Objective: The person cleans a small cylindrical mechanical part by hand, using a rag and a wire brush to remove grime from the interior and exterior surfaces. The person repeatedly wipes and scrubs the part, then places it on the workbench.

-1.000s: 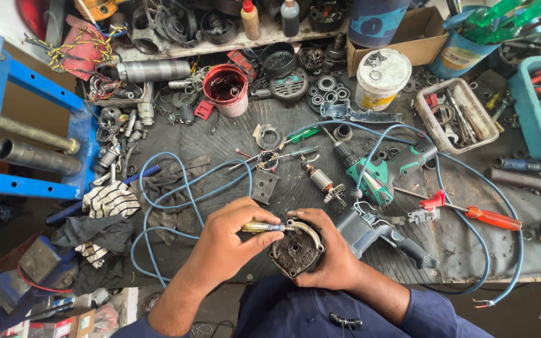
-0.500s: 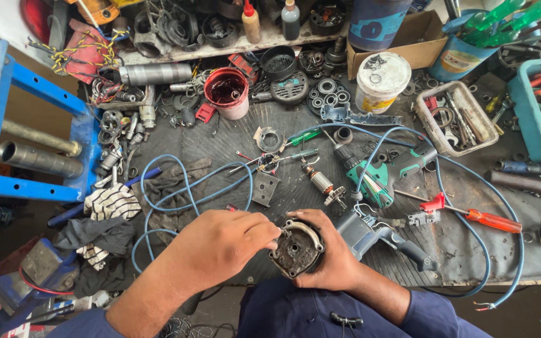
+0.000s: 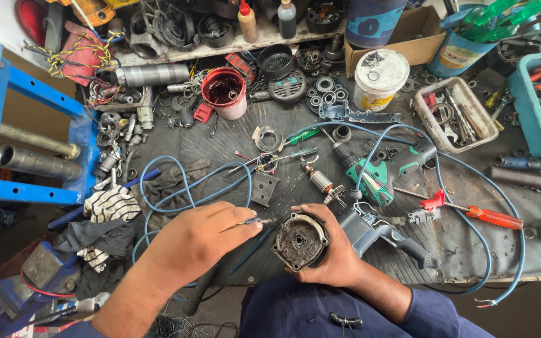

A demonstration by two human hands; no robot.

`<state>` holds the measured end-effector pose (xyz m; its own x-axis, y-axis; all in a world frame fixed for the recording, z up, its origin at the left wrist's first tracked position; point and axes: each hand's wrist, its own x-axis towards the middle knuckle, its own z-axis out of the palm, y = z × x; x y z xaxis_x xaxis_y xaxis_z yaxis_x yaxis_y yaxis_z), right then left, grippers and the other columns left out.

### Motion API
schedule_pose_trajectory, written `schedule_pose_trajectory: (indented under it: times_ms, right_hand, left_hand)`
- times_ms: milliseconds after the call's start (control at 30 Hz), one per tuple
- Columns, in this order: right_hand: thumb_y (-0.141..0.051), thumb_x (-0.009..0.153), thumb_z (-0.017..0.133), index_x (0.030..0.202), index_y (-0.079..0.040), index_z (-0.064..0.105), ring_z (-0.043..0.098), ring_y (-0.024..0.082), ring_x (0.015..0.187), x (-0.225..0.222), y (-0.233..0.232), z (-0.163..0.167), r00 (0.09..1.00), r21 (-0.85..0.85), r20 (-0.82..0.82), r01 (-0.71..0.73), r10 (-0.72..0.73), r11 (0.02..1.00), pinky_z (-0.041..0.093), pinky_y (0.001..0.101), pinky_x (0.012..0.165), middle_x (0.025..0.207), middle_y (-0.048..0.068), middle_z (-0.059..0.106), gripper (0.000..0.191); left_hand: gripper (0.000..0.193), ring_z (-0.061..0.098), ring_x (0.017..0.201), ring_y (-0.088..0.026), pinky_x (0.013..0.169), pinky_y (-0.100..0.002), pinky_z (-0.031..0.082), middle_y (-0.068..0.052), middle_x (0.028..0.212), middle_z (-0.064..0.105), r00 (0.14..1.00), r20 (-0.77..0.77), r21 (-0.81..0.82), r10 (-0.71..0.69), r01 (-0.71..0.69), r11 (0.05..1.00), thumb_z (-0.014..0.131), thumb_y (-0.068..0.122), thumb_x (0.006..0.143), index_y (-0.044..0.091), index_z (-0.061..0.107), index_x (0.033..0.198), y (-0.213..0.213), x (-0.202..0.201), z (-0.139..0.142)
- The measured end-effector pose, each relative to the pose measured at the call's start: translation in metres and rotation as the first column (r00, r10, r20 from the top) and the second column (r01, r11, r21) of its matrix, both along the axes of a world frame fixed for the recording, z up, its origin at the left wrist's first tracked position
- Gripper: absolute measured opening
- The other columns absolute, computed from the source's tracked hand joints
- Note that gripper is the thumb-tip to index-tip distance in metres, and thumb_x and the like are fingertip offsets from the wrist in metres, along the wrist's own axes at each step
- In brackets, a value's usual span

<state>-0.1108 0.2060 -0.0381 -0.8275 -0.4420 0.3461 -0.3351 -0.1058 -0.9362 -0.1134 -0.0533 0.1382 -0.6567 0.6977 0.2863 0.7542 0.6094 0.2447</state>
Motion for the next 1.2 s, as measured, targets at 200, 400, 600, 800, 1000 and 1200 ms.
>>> schedule_pose_trajectory:
  times_ms: [200,400,600,800,1000,1200]
  right_hand:
    - [-0.014,0.062,0.096,0.146,-0.005,0.038,0.058,0.028,0.132,0.001,-0.002,0.001,1.0,0.029,-0.002,0.004,-0.004,1.0,0.049,0.0401,0.111,0.143,0.017,0.051,0.102]
    - [-0.017,0.06,0.093,0.145,-0.003,0.036,0.059,0.027,0.127,0.004,0.001,0.0,1.0,0.09,0.027,-0.008,0.006,0.996,0.05,0.0397,0.107,0.136,0.015,0.053,0.103]
    - [-0.019,0.062,0.093,0.141,-0.002,0.039,0.06,0.022,0.121,0.006,0.004,0.003,0.993,0.154,0.116,-0.002,-0.016,0.988,0.052,0.0376,0.102,0.128,0.012,0.057,0.097]
    - [-0.02,0.061,0.094,0.138,-0.002,0.045,0.061,0.026,0.122,0.006,0.0,0.007,0.999,0.176,-0.019,0.038,-0.036,0.984,0.05,0.0384,0.104,0.129,0.014,0.056,0.094]
    - [-0.022,0.058,0.095,0.143,-0.002,0.043,0.059,0.032,0.128,0.003,0.0,0.003,0.995,0.188,-0.1,0.036,-0.017,0.982,0.048,0.0412,0.108,0.135,0.017,0.055,0.102]
    - [-0.022,0.056,0.096,0.145,-0.003,0.042,0.056,0.036,0.133,0.002,-0.001,-0.002,0.99,0.131,-0.138,-0.022,0.04,0.991,0.046,0.0449,0.112,0.141,0.02,0.053,0.106]
  left_hand:
    - [0.029,0.066,0.096,-0.021,0.083,-0.034,0.055,-0.004,0.103,0.066,0.991,-0.038,0.074,-0.131,0.134,0.988,0.066,0.012,0.082,0.01,0.07,0.111,0.016,-0.008,0.008]
    - [0.007,0.062,0.084,-0.017,0.07,-0.033,0.048,0.001,0.085,0.058,0.95,-0.085,-0.036,-0.301,0.299,0.954,0.065,0.017,0.085,0.013,0.065,0.091,0.054,-0.018,0.006]
    - [0.007,0.063,0.075,-0.017,0.058,-0.033,0.046,0.001,0.077,0.06,0.922,-0.142,-0.151,-0.361,0.34,0.928,0.066,0.021,0.082,0.014,0.065,0.081,0.071,-0.03,0.006]
    - [0.008,0.064,0.063,-0.018,0.051,-0.034,0.047,0.0,0.067,0.062,0.923,-0.133,-0.243,-0.36,0.322,0.915,0.068,0.022,0.078,0.016,0.065,0.073,0.068,-0.034,0.008]
    - [0.007,0.067,0.062,-0.021,0.052,-0.038,0.051,-0.002,0.068,0.065,0.969,-0.078,-0.258,-0.236,0.209,0.943,0.068,0.021,0.075,0.015,0.067,0.075,0.056,-0.028,0.012]
    - [0.006,0.07,0.063,-0.024,0.052,-0.039,0.053,-0.005,0.067,0.067,0.998,0.033,-0.361,-0.051,0.06,0.931,0.067,0.019,0.078,0.014,0.067,0.076,0.046,-0.011,0.015]
